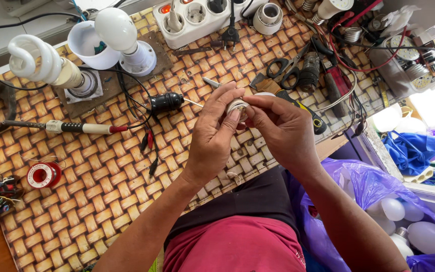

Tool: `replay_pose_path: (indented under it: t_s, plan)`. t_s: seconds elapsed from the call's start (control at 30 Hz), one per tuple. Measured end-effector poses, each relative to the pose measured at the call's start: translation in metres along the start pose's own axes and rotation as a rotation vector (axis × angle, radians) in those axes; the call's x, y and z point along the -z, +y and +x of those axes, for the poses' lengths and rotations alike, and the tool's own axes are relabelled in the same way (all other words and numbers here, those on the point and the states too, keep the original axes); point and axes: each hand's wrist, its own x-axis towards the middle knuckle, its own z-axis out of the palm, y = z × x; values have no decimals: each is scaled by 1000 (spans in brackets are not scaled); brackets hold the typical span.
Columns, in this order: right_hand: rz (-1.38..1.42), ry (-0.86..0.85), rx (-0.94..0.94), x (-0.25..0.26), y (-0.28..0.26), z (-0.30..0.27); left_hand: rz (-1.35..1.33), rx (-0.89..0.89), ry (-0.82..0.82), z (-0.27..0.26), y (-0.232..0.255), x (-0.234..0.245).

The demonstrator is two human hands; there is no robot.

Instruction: The person disassembles a light bulb by prying open the plastic cover with a utility knife, then removes the internal LED module and wipes it with a cloth.

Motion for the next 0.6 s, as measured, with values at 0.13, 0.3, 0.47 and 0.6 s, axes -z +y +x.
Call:
replay_pose_path:
  t_s: [0.13, 0.3, 0.47, 0.6]
  plan:
    - [-26, -11, -44, 0, -5, 3, 39, -58, 36, 0, 10, -1]
    - [-71, -44, -53, 2, -13, 4, 136, -153, 88, -5, 10, -6]
    - [-235, -57, 20, -2, -10, 2, 225, -229, 135, -4, 1, -3]
    - [-238, -31, 32, -5, -11, 9, 223, -209, 168, 1, -2, -3]
